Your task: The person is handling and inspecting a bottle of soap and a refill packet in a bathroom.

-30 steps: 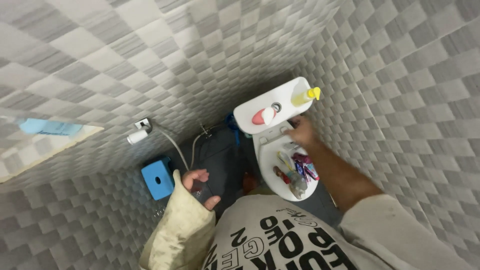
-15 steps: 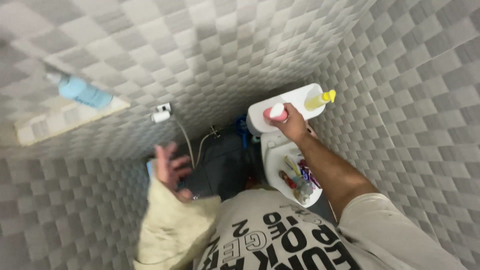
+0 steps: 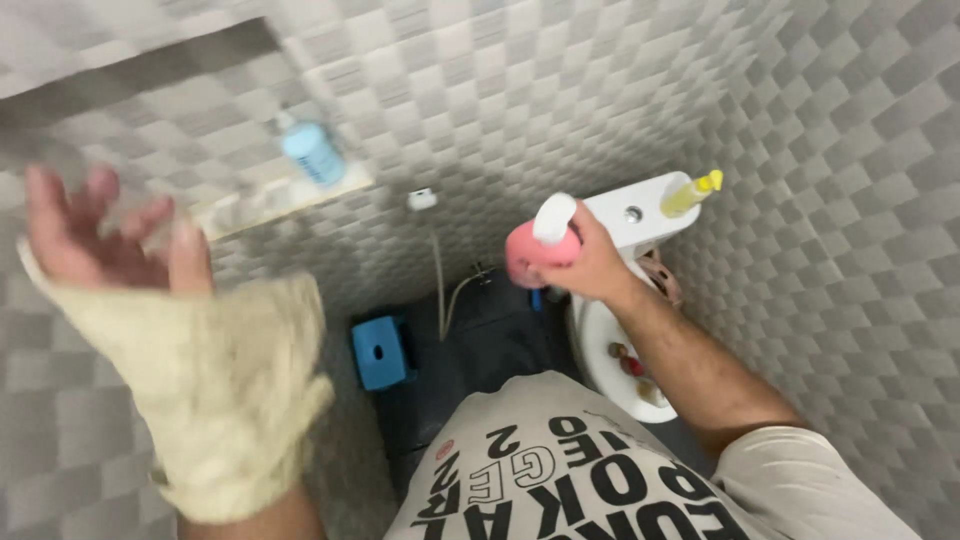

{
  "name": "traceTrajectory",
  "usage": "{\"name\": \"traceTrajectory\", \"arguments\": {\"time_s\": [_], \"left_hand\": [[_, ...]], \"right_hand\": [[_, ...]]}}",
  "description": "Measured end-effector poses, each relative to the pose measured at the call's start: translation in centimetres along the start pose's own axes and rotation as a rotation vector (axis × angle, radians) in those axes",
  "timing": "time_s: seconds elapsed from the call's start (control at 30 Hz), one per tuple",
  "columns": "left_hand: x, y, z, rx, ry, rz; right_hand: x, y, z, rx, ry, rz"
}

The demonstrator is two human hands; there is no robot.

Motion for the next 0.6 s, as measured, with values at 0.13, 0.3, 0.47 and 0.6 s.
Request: {"name": "traceTrajectory", "arguments": {"time_s": [0.13, 0.3, 0.47, 0.6], "left_hand": [[1.7, -5.2, 3.0, 0.189, -0.155, -0.139], [0.3, -10.3, 5.6, 0.273, -0.209, -0.173], [-1.3, -12.8, 9.1, 0.329, -0.273, -0.186], [-1.2, -12.6, 12.1, 0.356, -0.303, -0.191]], "right_hand": [[-1.3, 6.1, 12.3, -0.042, -0.134, 0.094], [-5.0, 16.6, 30.0, 0.111, -0.644, 0.603], [-4.9, 22.0, 37.6, 0.064, -0.504, 0.787], [-4.3, 23.8, 40.9, 0.004, -0.292, 0.819]]}}
Point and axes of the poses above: each hand's wrist, its own x-axis towards the middle knuckle, its own y-axis out of the palm, z = x × y, the point moved 10 cm from there along x, towards the middle knuckle, and after that the axes turned 12 degrees about z, right-handed, at the moved point
